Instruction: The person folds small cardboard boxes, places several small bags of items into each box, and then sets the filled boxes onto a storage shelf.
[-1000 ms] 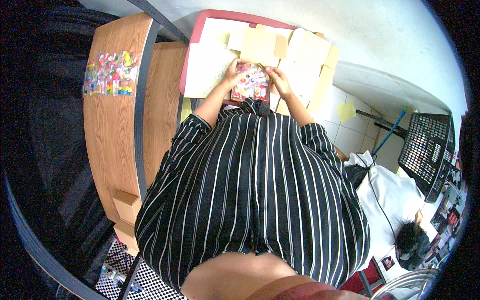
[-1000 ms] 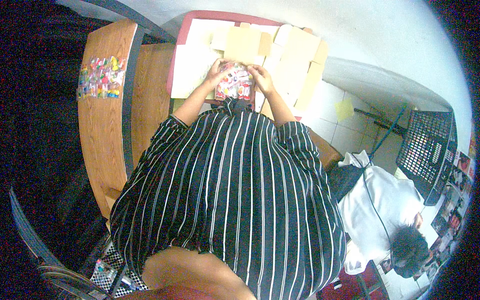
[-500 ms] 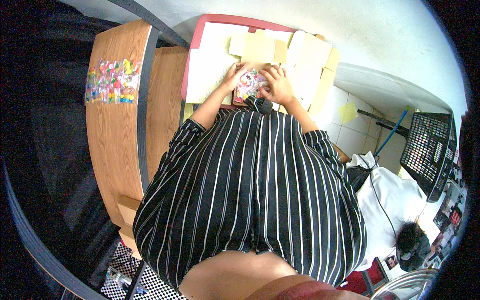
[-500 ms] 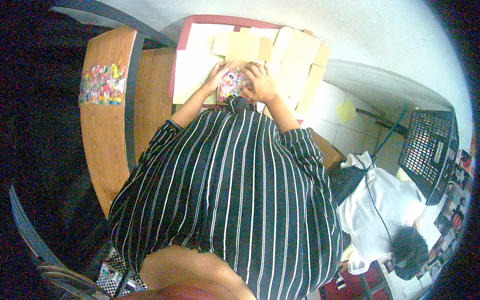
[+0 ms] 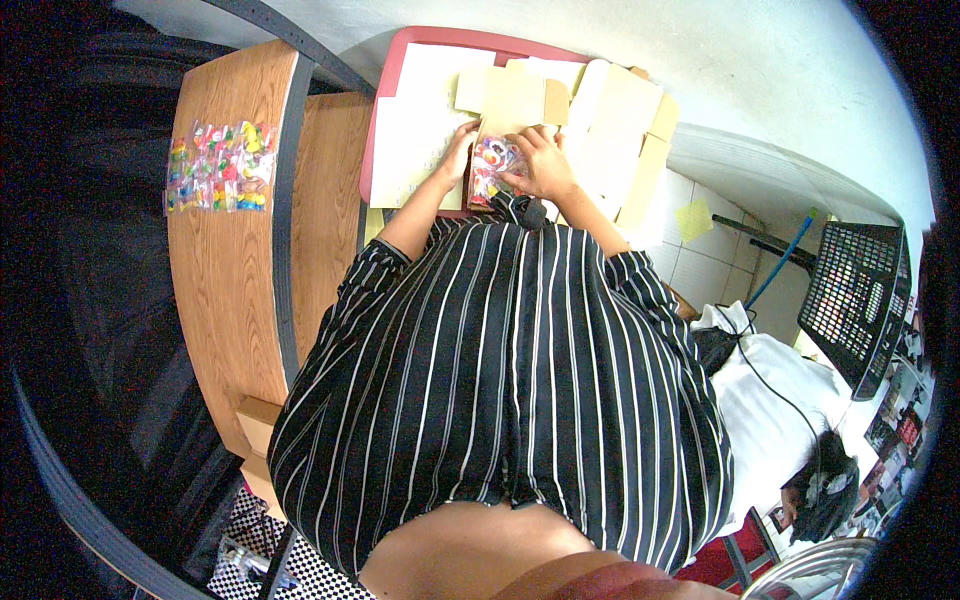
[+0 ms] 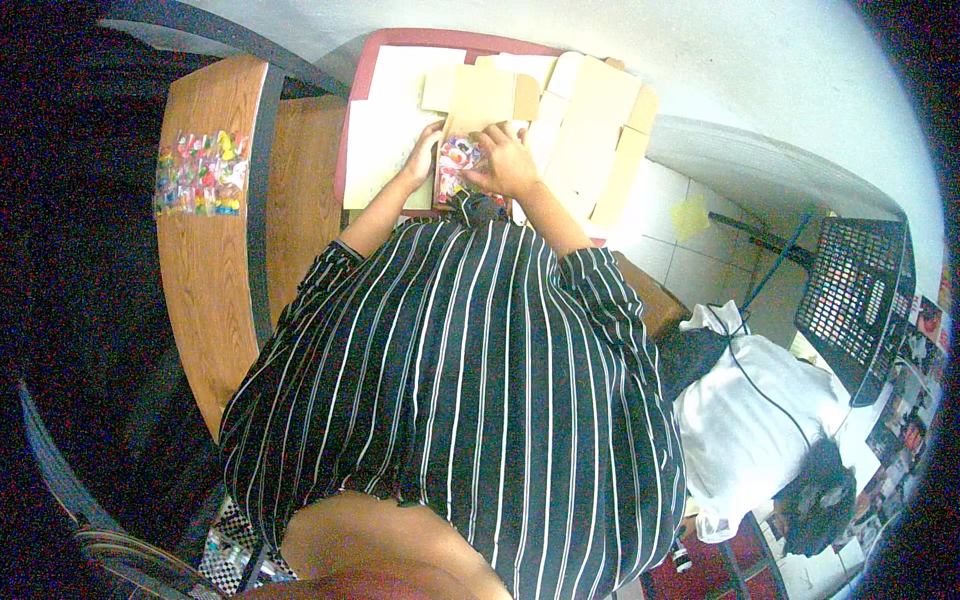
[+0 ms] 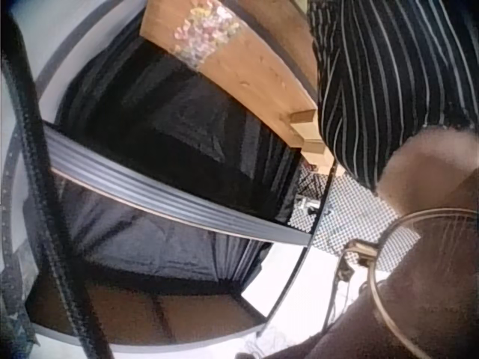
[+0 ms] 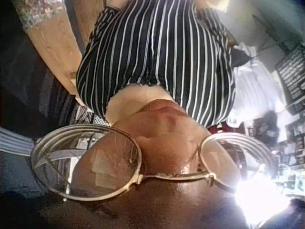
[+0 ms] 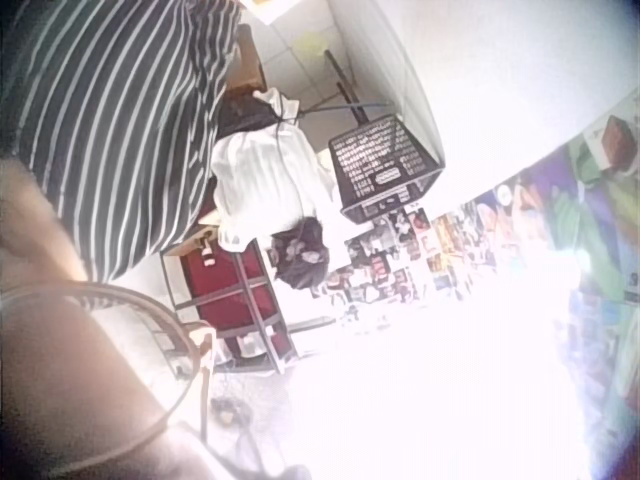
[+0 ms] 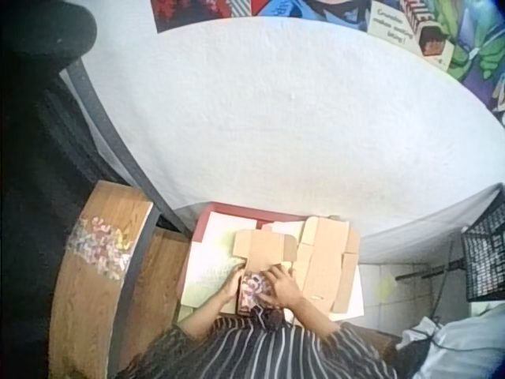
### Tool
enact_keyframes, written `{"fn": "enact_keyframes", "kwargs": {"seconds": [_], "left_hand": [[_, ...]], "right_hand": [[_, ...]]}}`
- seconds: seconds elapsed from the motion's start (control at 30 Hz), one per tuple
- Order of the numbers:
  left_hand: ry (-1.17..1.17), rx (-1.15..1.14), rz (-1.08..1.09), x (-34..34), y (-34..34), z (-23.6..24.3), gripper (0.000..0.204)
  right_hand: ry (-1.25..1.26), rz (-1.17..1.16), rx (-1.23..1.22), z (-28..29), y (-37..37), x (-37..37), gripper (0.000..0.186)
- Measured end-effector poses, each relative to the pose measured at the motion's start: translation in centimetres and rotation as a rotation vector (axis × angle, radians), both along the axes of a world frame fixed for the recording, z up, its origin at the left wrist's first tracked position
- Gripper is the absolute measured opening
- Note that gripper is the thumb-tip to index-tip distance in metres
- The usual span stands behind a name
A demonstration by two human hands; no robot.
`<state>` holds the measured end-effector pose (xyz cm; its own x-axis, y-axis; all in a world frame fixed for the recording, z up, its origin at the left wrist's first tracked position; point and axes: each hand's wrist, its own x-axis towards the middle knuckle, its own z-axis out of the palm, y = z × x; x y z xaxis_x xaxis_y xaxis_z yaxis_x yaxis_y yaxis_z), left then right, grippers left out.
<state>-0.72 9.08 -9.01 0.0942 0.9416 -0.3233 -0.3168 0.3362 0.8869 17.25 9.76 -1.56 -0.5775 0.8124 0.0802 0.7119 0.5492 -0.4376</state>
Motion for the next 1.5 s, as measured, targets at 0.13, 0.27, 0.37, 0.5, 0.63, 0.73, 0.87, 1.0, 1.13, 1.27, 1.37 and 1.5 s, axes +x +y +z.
{"fn": "enact_keyframes", "kwargs": {"seconds": [0.13, 0.27, 0.37, 0.5, 0.63, 0.73, 0.87, 1.0, 1.13, 1.27, 1.37, 1.5], "left_hand": [[0.072, 0.017, 0.019, 0.5, 0.1, 0.3, 0.044], [-0.007, 0.015, 0.039, -0.1, -0.1, -0.8, 0.045], [-0.043, -0.024, 0.039, 0.2, -0.2, -0.7, 0.046], [0.062, -0.037, 0.018, 0.5, -0.2, 0.2, 0.049], [0.149, 0.069, -0.049, 0.3, -0.8, 0.8, 0.059], [0.256, 0.142, -0.132, 1.1, -0.9, 2.2, 0.069], [0.341, 0.117, -0.128, 0.4, -1.1, 1.4, 0.070], [0.355, 0.095, -0.136, 0.5, -1.0, 1.5, 0.068], [0.284, 0.054, -0.081, 0.7, -1.0, 1.0, 0.067], [0.215, -0.006, -0.069, 1.0, -1.0, 0.8, 0.063], [0.128, -0.025, -0.067, 0.8, -0.7, 0.1, 0.058], [0.023, -0.034, -0.075, 0.7, -0.4, -0.1, 0.054]], "right_hand": [[-0.059, 0.062, -0.016, -0.4, 0.7, -0.7, 0.048], [0.026, 0.096, 0.028, -1.5, 1.0, -1.1, 0.047], [0.057, 0.137, -0.055, -2.6, 1.1, -1.0, 0.048], [0.274, 0.076, -0.144, -2.6, 1.0, -1.0, 0.053], [0.244, -0.061, -0.321, -1.4, 1.3, -1.2, 0.057], [0.187, -0.122, -0.361, -2.7, 1.7, -0.8, 0.055], [0.307, -0.134, -0.474, -2.5, 2.1, -1.3, 0.051], [0.246, -0.128, -0.308, -2.2, 1.7, -0.7, 0.051], [0.199, 0.008, -0.231, -1.2, 1.0, 0.6, 0.051], [0.109, 0.078, -0.169, 0.1, 0.4, 1.1, 0.053], [-0.001, 0.032, -0.056, 0.1, 0.1, 0.5, 0.053], [0.020, 0.087, -0.029, -0.5, 0.6, -0.1, 0.047]]}}
